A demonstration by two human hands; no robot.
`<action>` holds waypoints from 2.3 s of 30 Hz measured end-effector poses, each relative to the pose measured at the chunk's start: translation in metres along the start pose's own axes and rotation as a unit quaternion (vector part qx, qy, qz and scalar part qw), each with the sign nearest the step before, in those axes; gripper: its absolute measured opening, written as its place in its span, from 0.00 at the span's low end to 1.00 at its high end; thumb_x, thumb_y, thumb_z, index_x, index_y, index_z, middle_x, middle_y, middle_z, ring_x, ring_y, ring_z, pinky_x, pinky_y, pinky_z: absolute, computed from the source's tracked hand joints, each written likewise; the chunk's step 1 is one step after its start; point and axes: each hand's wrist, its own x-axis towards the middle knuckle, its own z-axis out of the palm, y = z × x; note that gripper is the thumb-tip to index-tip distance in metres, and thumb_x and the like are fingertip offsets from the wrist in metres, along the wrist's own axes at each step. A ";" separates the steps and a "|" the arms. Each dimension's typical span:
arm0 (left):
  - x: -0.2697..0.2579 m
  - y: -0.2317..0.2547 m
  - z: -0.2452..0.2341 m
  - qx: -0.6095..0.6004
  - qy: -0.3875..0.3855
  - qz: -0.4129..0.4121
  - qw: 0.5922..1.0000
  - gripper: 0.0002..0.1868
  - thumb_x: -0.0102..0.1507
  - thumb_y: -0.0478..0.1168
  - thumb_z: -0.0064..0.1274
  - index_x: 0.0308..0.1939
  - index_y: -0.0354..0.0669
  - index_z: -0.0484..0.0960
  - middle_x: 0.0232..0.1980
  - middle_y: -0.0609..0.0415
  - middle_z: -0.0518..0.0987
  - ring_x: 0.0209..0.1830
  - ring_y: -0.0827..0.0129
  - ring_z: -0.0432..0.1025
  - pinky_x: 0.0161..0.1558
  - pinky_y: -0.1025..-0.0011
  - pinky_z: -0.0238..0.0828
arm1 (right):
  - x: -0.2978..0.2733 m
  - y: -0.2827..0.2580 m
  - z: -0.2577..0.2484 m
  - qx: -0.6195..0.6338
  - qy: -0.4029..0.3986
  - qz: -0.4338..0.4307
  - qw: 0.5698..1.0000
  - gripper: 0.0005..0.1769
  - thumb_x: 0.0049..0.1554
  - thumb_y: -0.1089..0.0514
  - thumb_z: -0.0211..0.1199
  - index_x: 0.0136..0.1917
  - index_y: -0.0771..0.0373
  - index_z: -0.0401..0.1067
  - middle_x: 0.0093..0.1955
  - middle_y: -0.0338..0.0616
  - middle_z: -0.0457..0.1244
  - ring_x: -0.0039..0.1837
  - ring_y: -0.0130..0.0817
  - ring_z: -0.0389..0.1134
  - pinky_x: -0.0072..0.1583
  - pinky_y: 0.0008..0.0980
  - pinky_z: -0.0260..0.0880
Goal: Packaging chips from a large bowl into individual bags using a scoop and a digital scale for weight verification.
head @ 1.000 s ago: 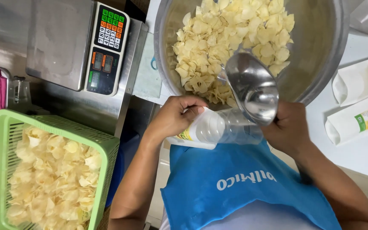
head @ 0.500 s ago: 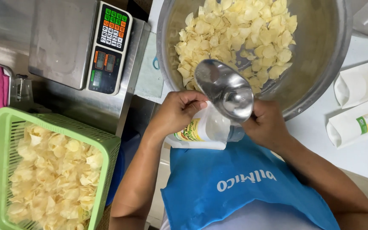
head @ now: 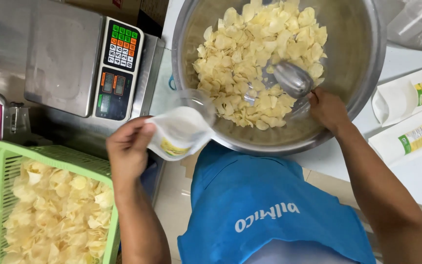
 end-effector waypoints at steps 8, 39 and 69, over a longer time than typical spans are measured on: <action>-0.008 -0.024 -0.024 -0.056 0.190 0.081 0.977 0.07 0.67 0.28 0.60 0.49 0.28 0.83 0.43 0.41 0.83 0.46 0.71 0.76 0.56 0.68 0.76 | 0.060 0.005 0.050 -0.104 0.095 -0.012 0.990 0.17 0.69 0.51 0.54 0.64 0.60 0.75 0.53 0.58 0.69 0.55 0.64 0.72 0.56 0.57 0.72; 0.072 0.026 0.101 -0.112 0.117 0.122 0.979 0.15 0.69 0.44 0.57 0.54 0.39 0.84 0.53 0.49 0.85 0.54 0.69 0.78 0.57 0.72 0.78 | -0.072 -0.092 -0.181 0.143 -0.086 0.076 0.983 0.16 0.60 0.64 0.63 0.61 0.66 0.80 0.54 0.55 0.74 0.57 0.44 0.74 0.65 0.41 0.72; 0.075 -0.003 0.143 -0.220 0.017 0.048 0.974 0.13 0.67 0.40 0.58 0.55 0.43 0.84 0.54 0.49 0.85 0.54 0.65 0.80 0.55 0.69 0.82 | -0.001 -0.045 -0.188 -0.320 0.103 -0.046 0.941 0.15 0.70 0.49 0.56 0.65 0.50 0.78 0.53 0.54 0.73 0.53 0.61 0.73 0.43 0.53 0.71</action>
